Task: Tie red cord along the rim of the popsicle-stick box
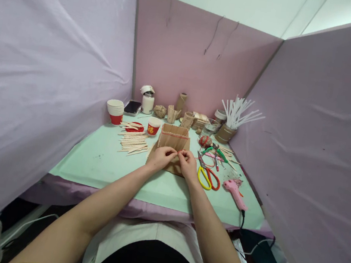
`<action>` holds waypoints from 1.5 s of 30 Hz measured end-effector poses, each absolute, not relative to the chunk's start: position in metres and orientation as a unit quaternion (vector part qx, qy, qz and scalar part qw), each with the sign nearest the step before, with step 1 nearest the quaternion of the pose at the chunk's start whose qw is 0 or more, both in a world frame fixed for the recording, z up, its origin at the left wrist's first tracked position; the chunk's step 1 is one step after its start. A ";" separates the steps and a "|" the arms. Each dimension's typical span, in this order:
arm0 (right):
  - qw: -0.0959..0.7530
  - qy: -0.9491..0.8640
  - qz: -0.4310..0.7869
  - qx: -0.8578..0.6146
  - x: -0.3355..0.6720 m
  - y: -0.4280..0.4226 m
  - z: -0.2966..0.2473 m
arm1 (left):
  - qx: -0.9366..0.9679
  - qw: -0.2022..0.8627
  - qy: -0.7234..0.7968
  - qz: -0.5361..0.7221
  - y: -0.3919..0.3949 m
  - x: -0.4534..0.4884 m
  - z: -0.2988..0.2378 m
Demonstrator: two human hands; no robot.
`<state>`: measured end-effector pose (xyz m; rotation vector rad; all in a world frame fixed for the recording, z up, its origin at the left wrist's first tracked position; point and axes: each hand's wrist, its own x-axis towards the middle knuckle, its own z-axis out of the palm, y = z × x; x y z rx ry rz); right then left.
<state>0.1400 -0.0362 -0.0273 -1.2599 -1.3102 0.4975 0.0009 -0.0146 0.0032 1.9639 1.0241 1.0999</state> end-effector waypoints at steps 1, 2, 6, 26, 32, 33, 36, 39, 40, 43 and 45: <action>0.586 -0.564 0.208 -0.543 0.140 -0.036 -0.027 | 0.749 0.326 0.393 0.422 -0.013 0.001 0.001; 0.585 -0.564 0.204 -0.546 0.140 -0.036 -0.027 | 0.749 0.323 0.394 0.424 -0.012 0.001 0.000; 0.582 -0.562 0.197 -0.553 0.140 -0.037 -0.027 | 0.748 0.309 0.392 0.437 -0.010 0.001 -0.003; 0.578 -0.569 0.205 -0.548 0.139 -0.036 -0.027 | 0.721 0.361 0.419 0.418 -0.011 0.004 0.002; 0.584 -0.550 0.244 -0.545 0.137 -0.036 -0.026 | 0.678 0.454 0.388 0.428 -0.007 0.004 -0.002; 0.584 -0.548 0.250 -0.545 0.137 -0.037 -0.026 | 0.667 0.475 0.385 0.426 -0.006 0.004 -0.003; 0.586 -0.540 0.269 -0.541 0.136 -0.038 -0.022 | 0.628 0.536 0.380 0.416 -0.004 0.004 -0.007; 0.588 -0.534 0.296 -0.531 0.135 -0.039 -0.020 | 0.610 0.568 0.377 0.405 -0.003 0.004 -0.009; 0.589 -0.531 0.304 -0.528 0.135 -0.040 -0.019 | 0.610 0.569 0.375 0.403 -0.003 0.004 -0.009; 0.591 -0.526 0.318 -0.522 0.136 -0.039 -0.019 | 0.628 0.550 0.372 0.406 -0.003 0.003 -0.007; 0.588 -0.530 0.313 -0.525 0.136 -0.039 -0.020 | 0.647 0.520 0.373 0.414 -0.003 0.003 -0.006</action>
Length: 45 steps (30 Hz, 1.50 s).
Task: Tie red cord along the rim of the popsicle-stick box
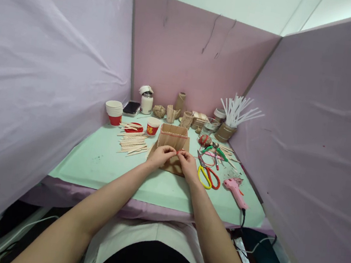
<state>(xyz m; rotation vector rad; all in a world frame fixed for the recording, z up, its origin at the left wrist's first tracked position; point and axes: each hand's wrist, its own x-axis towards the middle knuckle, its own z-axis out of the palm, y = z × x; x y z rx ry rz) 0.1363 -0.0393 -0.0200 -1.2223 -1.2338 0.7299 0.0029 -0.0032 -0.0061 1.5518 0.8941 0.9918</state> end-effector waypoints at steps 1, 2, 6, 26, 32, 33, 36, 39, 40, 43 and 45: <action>0.586 -0.534 0.303 -0.529 0.137 -0.039 -0.020 | 0.657 0.504 0.375 0.417 -0.003 0.003 -0.006; 0.586 -0.537 0.284 -0.536 0.137 -0.040 -0.020 | 0.665 0.489 0.376 0.421 -0.004 0.003 -0.005; 0.586 -0.557 0.139 -0.572 0.135 -0.046 -0.016 | 0.684 0.444 0.384 0.432 -0.004 0.002 -0.006; 0.558 -0.579 0.041 -0.592 0.128 -0.051 -0.012 | 0.717 0.350 0.393 0.458 -0.006 0.003 -0.006; 0.521 -0.629 -0.037 -0.576 0.126 -0.053 -0.013 | 0.526 0.657 0.353 0.409 -0.002 0.005 -0.004; 0.515 -0.644 -0.046 -0.564 0.127 -0.054 -0.013 | 0.482 0.716 0.333 0.380 0.000 0.003 -0.003; 0.499 -0.683 -0.066 -0.530 0.127 -0.058 -0.011 | 0.371 0.828 0.313 0.281 0.006 -0.006 0.002; 0.506 -0.690 -0.063 -0.514 0.127 -0.060 -0.010 | 0.354 0.849 0.299 0.255 0.008 -0.012 0.005; 0.513 -0.684 -0.057 -0.515 0.127 -0.059 -0.011 | 0.370 0.842 0.290 0.266 0.008 -0.012 0.005; 0.538 -0.657 -0.032 -0.528 0.127 -0.056 -0.012 | 0.452 0.774 0.277 0.346 0.003 -0.008 0.003; 0.547 -0.649 -0.018 -0.529 0.128 -0.054 -0.012 | 0.508 0.703 0.296 0.401 0.000 -0.004 0.001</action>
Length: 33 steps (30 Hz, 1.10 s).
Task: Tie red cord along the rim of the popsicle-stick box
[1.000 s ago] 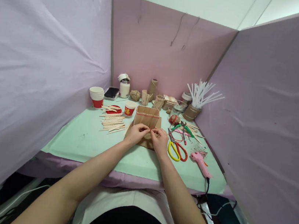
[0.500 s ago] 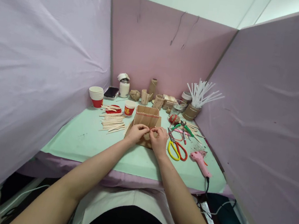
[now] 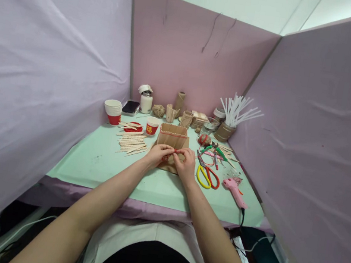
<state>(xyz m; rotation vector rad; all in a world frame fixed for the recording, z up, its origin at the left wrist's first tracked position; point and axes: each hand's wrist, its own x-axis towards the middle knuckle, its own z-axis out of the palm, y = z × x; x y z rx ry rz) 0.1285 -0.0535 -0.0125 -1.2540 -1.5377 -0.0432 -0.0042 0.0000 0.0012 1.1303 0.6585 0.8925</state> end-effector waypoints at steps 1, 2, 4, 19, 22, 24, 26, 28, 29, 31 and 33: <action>0.549 -0.648 -0.013 -0.528 0.129 -0.052 -0.013 | 0.531 0.670 0.309 0.417 -0.001 -0.003 0.000; 0.551 -0.647 -0.008 -0.526 0.130 -0.052 -0.013 | 0.550 0.644 0.323 0.424 -0.003 -0.002 0.000; 0.552 -0.646 0.001 -0.527 0.131 -0.051 -0.012 | 0.575 0.609 0.345 0.423 -0.004 -0.002 -0.001; 0.561 -0.652 0.017 -0.511 0.130 -0.054 -0.011 | 0.485 0.741 0.276 0.375 0.003 -0.006 0.001; 0.557 -0.640 0.042 -0.528 0.132 -0.051 -0.013 | 0.558 0.643 0.320 0.415 -0.003 -0.002 0.002; 0.558 -0.633 0.052 -0.534 0.132 -0.050 -0.014 | 0.586 0.600 0.355 0.413 -0.005 -0.002 0.002; 0.561 -0.624 0.057 -0.540 0.132 -0.049 -0.014 | 0.605 0.570 0.377 0.409 -0.006 -0.002 0.002; 0.563 -0.619 0.062 -0.544 0.132 -0.049 -0.014 | 0.622 0.545 0.382 0.412 -0.005 -0.003 0.001; 0.564 -0.617 0.066 -0.545 0.131 -0.049 -0.014 | 0.631 0.535 0.380 0.413 -0.005 -0.003 0.000; 0.563 -0.615 0.073 -0.547 0.131 -0.049 -0.014 | 0.648 0.516 0.376 0.415 -0.004 -0.003 -0.001; 0.563 -0.615 0.082 -0.547 0.131 -0.049 -0.014 | 0.660 0.502 0.373 0.417 -0.003 -0.003 -0.002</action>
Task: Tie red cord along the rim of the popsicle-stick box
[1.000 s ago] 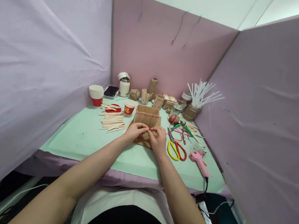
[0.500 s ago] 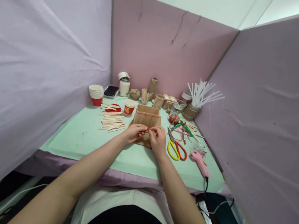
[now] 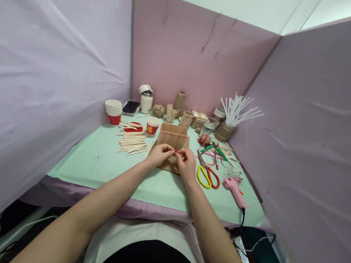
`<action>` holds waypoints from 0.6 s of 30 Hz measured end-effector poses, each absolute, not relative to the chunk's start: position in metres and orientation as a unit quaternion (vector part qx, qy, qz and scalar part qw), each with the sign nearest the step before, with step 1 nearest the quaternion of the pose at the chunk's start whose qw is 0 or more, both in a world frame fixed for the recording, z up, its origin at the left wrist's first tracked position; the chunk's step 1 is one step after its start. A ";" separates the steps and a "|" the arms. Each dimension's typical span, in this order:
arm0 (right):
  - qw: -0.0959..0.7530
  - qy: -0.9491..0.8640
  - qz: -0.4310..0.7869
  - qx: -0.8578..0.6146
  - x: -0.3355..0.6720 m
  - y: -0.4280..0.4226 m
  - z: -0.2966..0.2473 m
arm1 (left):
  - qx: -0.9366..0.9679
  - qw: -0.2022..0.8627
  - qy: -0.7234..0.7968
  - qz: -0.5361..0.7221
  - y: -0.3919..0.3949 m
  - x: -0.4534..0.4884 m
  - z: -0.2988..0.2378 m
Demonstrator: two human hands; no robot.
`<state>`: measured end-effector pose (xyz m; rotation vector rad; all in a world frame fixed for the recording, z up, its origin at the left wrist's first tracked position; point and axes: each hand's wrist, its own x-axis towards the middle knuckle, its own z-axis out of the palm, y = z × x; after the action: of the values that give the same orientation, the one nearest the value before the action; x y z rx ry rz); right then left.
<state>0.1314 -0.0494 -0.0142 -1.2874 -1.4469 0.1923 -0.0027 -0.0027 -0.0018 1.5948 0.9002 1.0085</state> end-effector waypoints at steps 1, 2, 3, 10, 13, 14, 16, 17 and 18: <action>0.563 -0.614 0.087 -0.546 0.132 -0.049 -0.014 | 0.665 0.496 0.371 0.418 -0.002 -0.003 -0.002; 0.564 -0.612 0.095 -0.546 0.132 -0.049 -0.015 | 0.668 0.492 0.368 0.419 -0.002 -0.003 -0.003; 0.566 -0.609 0.105 -0.546 0.132 -0.049 -0.015 | 0.670 0.491 0.365 0.420 -0.001 -0.003 -0.003; 0.621 -0.514 0.202 -0.556 0.134 -0.045 -0.016 | 0.678 0.500 0.320 0.434 0.001 -0.001 -0.006; 0.646 -0.472 0.209 -0.563 0.134 -0.045 -0.014 | 0.688 0.484 0.320 0.436 0.002 0.001 -0.007; 0.650 -0.467 0.209 -0.562 0.134 -0.046 -0.013 | 0.690 0.481 0.321 0.436 0.002 0.001 -0.007; 0.654 -0.463 0.206 -0.561 0.134 -0.046 -0.013 | 0.692 0.475 0.326 0.435 0.001 0.002 -0.007; 0.654 -0.463 0.204 -0.562 0.134 -0.046 -0.013 | 0.693 0.472 0.328 0.435 0.000 0.002 -0.006; 0.654 -0.462 0.203 -0.563 0.134 -0.046 -0.013 | 0.694 0.469 0.330 0.435 -0.001 0.002 -0.005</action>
<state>0.1341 -0.0462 -0.0129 -1.2772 -1.0485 0.4598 0.0022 -0.0007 -0.0050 1.7021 0.8083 1.0677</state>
